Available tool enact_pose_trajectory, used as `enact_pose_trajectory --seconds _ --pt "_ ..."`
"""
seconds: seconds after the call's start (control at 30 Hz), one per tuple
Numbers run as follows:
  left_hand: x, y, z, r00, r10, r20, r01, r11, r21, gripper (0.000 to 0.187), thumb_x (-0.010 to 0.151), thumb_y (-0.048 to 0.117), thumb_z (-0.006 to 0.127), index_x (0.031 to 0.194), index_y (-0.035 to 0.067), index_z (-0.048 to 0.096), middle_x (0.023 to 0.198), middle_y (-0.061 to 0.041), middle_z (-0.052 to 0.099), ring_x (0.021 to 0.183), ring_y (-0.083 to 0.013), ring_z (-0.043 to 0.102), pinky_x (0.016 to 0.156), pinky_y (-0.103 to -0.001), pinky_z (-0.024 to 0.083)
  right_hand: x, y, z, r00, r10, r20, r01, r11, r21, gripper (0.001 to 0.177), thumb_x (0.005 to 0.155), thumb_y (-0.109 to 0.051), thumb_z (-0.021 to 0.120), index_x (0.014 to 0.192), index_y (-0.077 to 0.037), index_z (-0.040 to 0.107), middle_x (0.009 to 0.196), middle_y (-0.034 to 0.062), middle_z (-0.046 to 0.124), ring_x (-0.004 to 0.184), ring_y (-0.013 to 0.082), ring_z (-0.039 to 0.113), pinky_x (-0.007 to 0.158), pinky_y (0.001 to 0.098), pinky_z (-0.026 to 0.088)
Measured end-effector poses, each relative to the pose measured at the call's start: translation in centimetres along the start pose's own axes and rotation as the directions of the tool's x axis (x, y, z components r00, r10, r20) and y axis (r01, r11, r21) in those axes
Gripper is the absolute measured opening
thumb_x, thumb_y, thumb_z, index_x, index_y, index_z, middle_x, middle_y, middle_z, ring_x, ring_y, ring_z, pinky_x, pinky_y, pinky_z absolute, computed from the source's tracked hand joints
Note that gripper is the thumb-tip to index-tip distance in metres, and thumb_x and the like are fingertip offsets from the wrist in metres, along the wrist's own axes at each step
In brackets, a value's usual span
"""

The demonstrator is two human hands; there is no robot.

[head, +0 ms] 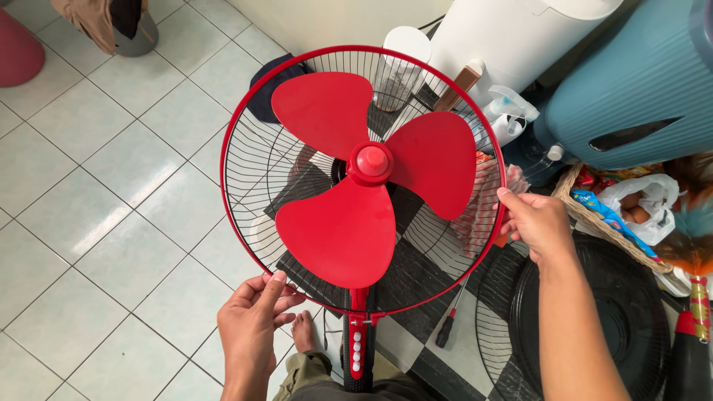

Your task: The person assembles a red pedestal fan by attaching the front protective cage to the fan head. They align the cage, then use a screwdriver to tighten the securing screw at the bottom of the fan head.

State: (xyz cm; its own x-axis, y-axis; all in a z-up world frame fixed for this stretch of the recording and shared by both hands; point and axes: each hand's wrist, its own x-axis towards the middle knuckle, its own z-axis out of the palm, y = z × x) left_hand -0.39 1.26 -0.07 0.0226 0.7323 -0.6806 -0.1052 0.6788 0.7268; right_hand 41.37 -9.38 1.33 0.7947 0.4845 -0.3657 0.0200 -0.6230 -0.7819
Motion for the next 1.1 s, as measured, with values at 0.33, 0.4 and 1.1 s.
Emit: enact_pose_trajectory --seconds 0.33,0.4,1.1 --pt "0.3 0.0 0.1 1.000 -0.025 -0.003 0.025 1.000 0.014 0.025 0.089 0.018 0.073 0.099 -0.005 0.068 0.081 -0.014 0.074 0.069 -0.0214 0.076 0.053 -0.028 0.051 1.3 -0.5 0.2 1.000 0.016 -0.026 -0.018 0.998 -0.062 0.039 0.093 -0.039 0.072 0.088 -0.001 0.076 0.070 0.0042 0.069 0.053 0.0097 0.058 0.047 0.0226 0.040" --pt "0.4 0.0 0.0 0.999 -0.034 -0.012 0.034 0.999 0.012 0.026 0.089 0.018 0.073 0.100 -0.005 0.068 0.080 -0.015 0.074 0.068 -0.0220 0.077 0.052 -0.028 0.051 1.4 -0.5 0.2 1.000 -0.011 -0.030 0.008 0.997 -0.082 0.037 0.094 -0.038 0.072 0.088 -0.001 0.076 0.068 0.0044 0.069 0.052 0.0096 0.058 0.048 0.0224 0.040" --pt "5.6 8.2 0.5 0.954 0.301 -0.001 -0.241 0.763 0.600 0.031 0.091 0.028 0.069 0.095 -0.002 0.075 0.068 -0.014 0.076 0.055 -0.0169 0.074 0.054 -0.028 0.055 4.9 1.6 1.0 0.993 -0.096 -0.064 0.088 0.989 -0.115 0.032 0.101 -0.032 0.071 0.091 -0.002 0.074 0.064 0.0049 0.062 0.049 0.0122 0.051 0.047 0.0280 0.038"
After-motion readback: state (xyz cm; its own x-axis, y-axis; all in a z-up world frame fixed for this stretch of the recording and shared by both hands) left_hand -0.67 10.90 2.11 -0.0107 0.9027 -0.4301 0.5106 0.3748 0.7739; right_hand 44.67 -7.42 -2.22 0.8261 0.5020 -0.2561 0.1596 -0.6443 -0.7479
